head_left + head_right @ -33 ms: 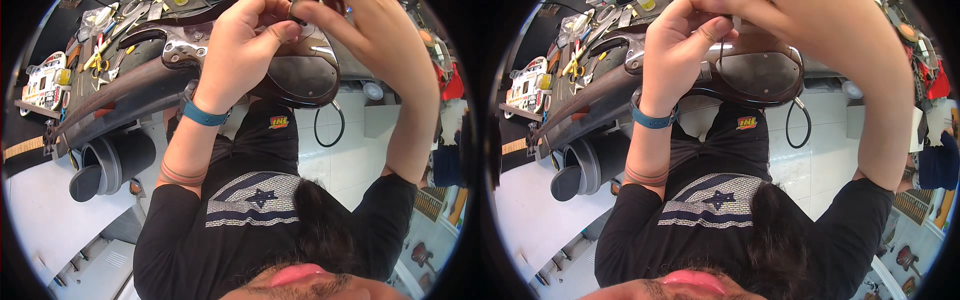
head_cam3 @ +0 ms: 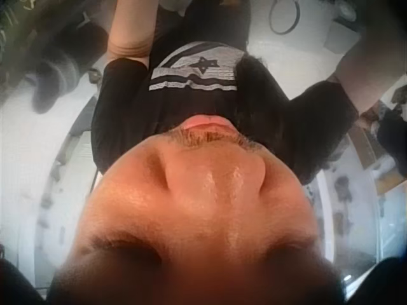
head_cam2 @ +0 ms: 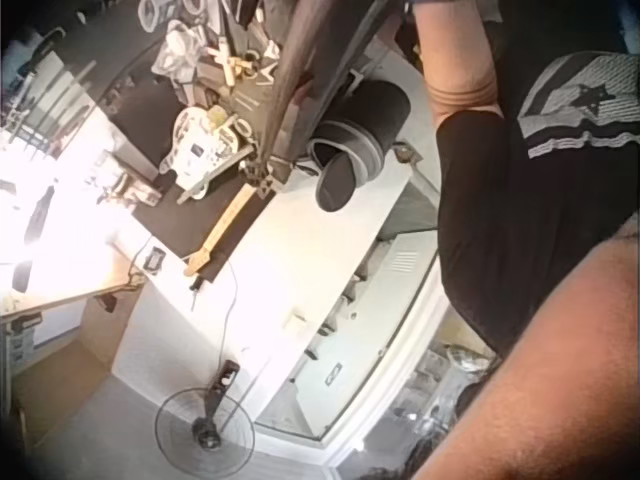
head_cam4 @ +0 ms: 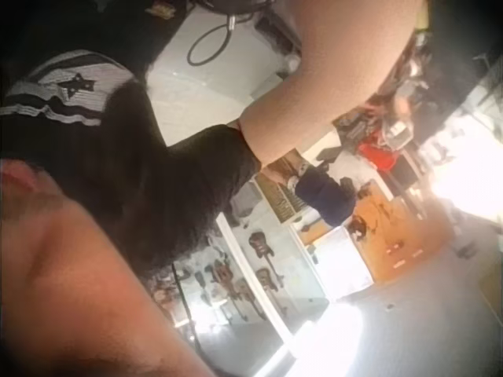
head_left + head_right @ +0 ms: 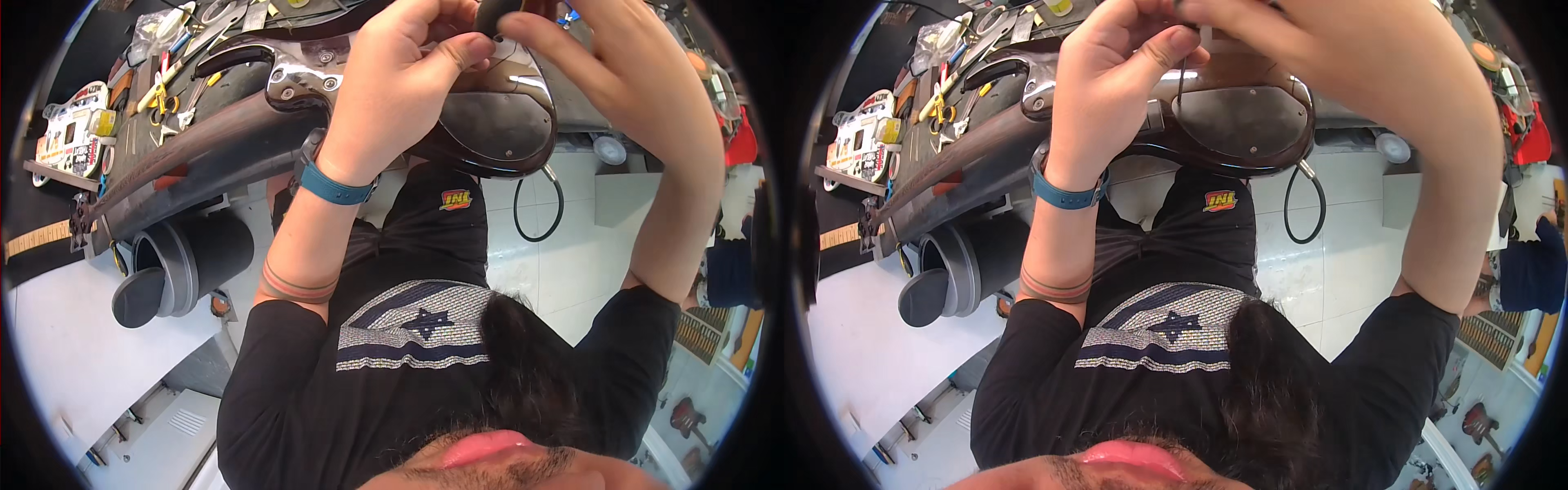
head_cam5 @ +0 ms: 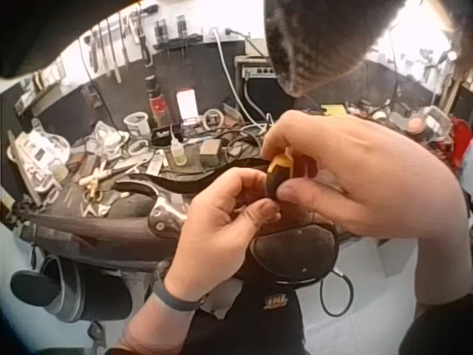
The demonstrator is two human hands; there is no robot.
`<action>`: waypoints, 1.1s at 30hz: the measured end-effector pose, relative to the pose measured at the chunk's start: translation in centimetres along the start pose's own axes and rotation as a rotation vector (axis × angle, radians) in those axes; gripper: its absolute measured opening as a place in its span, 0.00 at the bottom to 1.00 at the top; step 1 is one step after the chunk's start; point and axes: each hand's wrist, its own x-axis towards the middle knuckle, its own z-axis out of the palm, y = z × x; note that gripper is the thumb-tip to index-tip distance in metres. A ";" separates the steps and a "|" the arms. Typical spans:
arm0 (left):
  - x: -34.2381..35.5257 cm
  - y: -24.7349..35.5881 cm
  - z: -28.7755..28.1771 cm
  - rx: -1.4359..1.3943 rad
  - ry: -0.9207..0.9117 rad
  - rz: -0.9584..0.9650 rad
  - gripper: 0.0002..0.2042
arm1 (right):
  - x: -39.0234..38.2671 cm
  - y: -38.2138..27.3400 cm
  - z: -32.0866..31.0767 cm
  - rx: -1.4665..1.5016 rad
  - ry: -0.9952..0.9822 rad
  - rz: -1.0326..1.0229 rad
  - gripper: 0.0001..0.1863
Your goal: The person positions a plastic plate over the opening on the back of a bass guitar, fastens it with a screwdriver, and plays several notes on the instrument.
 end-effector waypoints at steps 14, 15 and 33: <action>0.1 -1.0 -0.2 -0.052 -0.144 0.043 0.11 | 0.2 2.7 -0.4 -0.036 -0.193 -0.088 0.18; -0.6 -0.3 0.4 -0.002 -0.088 0.068 0.10 | -0.6 3.0 1.0 -0.043 0.001 -0.130 0.19; 2.6 -2.4 9.9 0.383 -0.238 0.008 0.07 | -9.6 9.2 -0.3 0.478 0.055 0.282 0.16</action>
